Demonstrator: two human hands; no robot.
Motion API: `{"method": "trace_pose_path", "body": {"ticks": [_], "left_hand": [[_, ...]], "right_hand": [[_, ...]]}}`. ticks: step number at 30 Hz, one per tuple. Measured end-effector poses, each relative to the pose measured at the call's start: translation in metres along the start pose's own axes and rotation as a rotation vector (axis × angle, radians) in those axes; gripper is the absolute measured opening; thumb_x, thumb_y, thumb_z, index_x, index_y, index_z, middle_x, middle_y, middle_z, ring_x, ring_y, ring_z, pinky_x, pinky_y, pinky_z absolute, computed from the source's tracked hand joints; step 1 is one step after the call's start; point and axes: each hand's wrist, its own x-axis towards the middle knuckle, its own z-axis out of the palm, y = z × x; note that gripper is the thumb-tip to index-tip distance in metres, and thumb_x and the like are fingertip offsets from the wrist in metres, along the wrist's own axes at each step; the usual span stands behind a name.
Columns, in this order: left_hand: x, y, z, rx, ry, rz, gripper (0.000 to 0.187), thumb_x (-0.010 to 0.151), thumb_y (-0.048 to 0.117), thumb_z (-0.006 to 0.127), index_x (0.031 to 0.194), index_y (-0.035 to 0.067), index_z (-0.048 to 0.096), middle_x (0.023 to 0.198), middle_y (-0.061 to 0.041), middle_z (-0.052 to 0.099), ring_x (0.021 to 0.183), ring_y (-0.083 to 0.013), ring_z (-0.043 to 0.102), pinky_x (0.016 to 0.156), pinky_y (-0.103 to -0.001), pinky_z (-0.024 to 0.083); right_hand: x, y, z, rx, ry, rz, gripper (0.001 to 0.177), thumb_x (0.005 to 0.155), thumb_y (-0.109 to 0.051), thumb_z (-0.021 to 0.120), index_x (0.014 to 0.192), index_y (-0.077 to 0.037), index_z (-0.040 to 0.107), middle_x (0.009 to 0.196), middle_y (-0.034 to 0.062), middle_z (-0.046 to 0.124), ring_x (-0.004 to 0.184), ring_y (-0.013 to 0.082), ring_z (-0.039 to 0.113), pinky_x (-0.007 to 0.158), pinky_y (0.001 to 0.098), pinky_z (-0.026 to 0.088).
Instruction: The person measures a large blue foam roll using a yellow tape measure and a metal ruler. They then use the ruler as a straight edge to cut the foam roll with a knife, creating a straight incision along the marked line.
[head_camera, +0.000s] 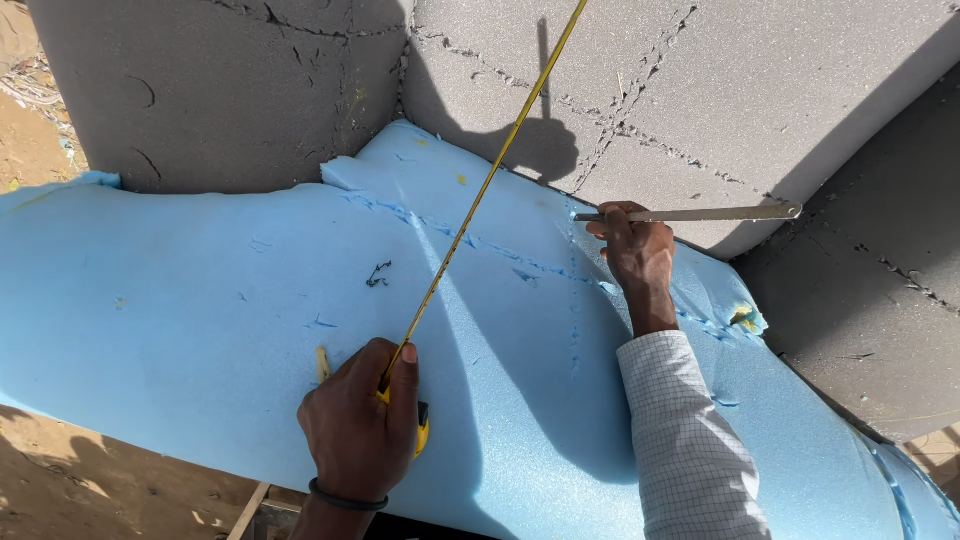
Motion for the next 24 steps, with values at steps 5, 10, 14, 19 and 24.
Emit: {"method": "trace_pose_path", "body": {"ticks": [5, 10, 14, 19, 24], "left_hand": [[-0.002, 0.000, -0.001, -0.012, 0.001, 0.000, 0.048, 0.127, 0.043, 0.058, 0.084, 0.022, 0.061, 0.062, 0.008, 0.051, 0.053, -0.0117, 0.044, 0.050, -0.037, 0.031], [-0.002, 0.000, 0.001, -0.012, -0.003, -0.022, 0.050, 0.127, 0.046, 0.058, 0.083, 0.022, 0.059, 0.062, 0.008, 0.050, 0.053, -0.0113, 0.043, 0.050, -0.038, 0.030], [0.000, 0.002, -0.001, -0.023, -0.013, -0.014, 0.052, 0.128, 0.047, 0.056, 0.082, 0.022, 0.058, 0.062, 0.009, 0.051, 0.053, -0.0108, 0.043, 0.050, -0.037, 0.030], [0.000, 0.001, -0.001, -0.010, -0.014, -0.016, 0.050, 0.127, 0.045, 0.058, 0.083, 0.022, 0.059, 0.063, 0.009, 0.051, 0.053, -0.0114, 0.043, 0.050, -0.038, 0.030], [0.000, 0.001, 0.000, -0.018, 0.008, 0.008, 0.048, 0.126, 0.040, 0.061, 0.082, 0.022, 0.060, 0.062, 0.009, 0.050, 0.053, -0.0107, 0.041, 0.050, -0.037, 0.028]], "right_hand": [[0.035, 0.001, 0.023, -0.022, 0.027, 0.053, 0.060, 0.109, -0.054, 0.049, 0.133, -0.020, 0.091, 0.114, 0.0007, 0.099, 0.122, 0.0229, 0.089, 0.099, 0.0434, 0.064], [0.053, -0.006, 0.027, -0.174, -0.029, 0.227, 0.043, 0.110, -0.046, 0.052, 0.120, -0.033, 0.092, 0.118, -0.0074, 0.097, 0.093, 0.0190, 0.073, 0.081, 0.0455, 0.055], [0.011, -0.012, 0.010, -0.125, -0.022, 0.181, 0.050, 0.112, -0.047, 0.052, 0.129, -0.029, 0.095, 0.121, -0.0017, 0.098, 0.085, 0.0170, 0.077, 0.076, 0.0381, 0.058], [-0.013, 0.013, 0.004, -0.051, 0.031, -0.201, 0.060, 0.124, -0.046, 0.046, 0.140, -0.006, 0.087, 0.107, 0.0086, 0.098, 0.111, 0.0281, 0.095, 0.081, 0.0428, 0.070], [0.036, -0.001, 0.026, -0.094, 0.006, 0.198, 0.062, 0.113, -0.061, 0.049, 0.145, -0.029, 0.091, 0.120, -0.0035, 0.098, 0.117, 0.0206, 0.088, 0.097, 0.0422, 0.066]]}}
